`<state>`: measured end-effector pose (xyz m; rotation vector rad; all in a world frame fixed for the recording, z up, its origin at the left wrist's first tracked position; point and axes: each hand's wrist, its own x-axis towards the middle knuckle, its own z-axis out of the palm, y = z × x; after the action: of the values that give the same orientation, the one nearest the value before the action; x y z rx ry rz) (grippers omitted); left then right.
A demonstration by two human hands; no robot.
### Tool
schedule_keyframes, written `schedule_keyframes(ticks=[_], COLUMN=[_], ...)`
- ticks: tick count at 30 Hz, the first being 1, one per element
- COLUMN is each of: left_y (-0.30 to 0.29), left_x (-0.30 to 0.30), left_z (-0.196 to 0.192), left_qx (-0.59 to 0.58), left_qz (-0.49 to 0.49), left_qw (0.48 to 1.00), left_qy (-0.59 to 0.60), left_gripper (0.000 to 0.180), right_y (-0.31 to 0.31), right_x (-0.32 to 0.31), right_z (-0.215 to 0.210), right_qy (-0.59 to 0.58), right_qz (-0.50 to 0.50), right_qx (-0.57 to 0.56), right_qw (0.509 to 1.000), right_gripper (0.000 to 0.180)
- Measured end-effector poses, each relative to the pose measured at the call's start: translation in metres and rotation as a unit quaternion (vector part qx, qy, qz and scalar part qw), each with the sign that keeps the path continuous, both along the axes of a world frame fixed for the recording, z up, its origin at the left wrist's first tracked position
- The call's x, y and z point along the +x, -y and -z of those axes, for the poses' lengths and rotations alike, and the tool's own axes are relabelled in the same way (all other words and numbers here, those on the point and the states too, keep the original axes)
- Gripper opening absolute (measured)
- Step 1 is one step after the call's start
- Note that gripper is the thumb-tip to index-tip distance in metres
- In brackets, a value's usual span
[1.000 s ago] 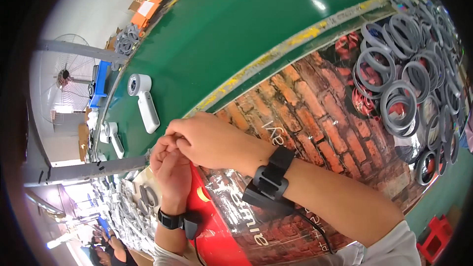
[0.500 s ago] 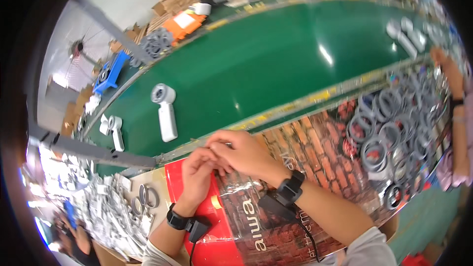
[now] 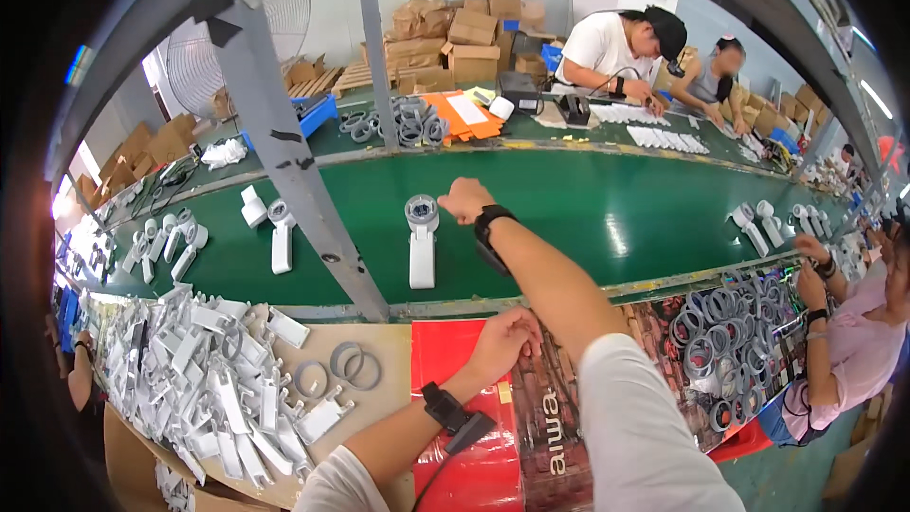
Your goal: The person is assembling electronic components into white plastic handheld housings on a factory assembly line.
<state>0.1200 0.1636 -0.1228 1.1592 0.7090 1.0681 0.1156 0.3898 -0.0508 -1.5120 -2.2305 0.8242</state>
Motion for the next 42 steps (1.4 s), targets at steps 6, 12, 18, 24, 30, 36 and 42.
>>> schedule_keyframes(ticks=[6,12,18,24,30,36,42], left_y=[0.006,0.004,0.004,0.004,0.000,0.003,0.084], left_x=[-0.002,0.001,0.005,-0.003,0.010,-0.006,-0.015], left_z=[-0.012,-0.009,-0.008,-0.009,-0.010,-0.004,-0.151], left_qx=[0.007,0.016,0.100,0.094,0.096,0.168,0.404], left_qz=[-0.053,-0.082,-0.128,-0.129,-0.133,0.042,0.179], left_qw=[0.999,0.994,0.985,0.985,0.986,0.973,0.842], left_qy=[-0.007,-0.066,-0.063,-0.067,-0.026,-0.156,-0.308], left_gripper=[0.024,0.016,0.013,0.013,0.014,0.011,0.011], right_y=[0.000,-0.005,-0.004,0.005,-0.014,0.020,0.164], right_x=[-0.038,-0.060,-0.057,-0.071,-0.063,-0.038,0.082], right_z=[0.002,0.007,0.002,0.002,0.034,0.003,-0.131], right_qy=[-0.041,0.022,0.032,0.043,-0.073,-0.326,-0.397], right_qz=[0.041,0.044,0.041,0.037,0.064,-0.005,-0.041], right_qx=[-0.059,-0.038,-0.067,-0.027,-0.028,-0.125,-0.069], right_qw=[0.997,0.998,0.996,0.998,0.995,0.937,0.914], right_gripper=[0.023,0.010,0.012,0.012,0.011,0.026,0.028])
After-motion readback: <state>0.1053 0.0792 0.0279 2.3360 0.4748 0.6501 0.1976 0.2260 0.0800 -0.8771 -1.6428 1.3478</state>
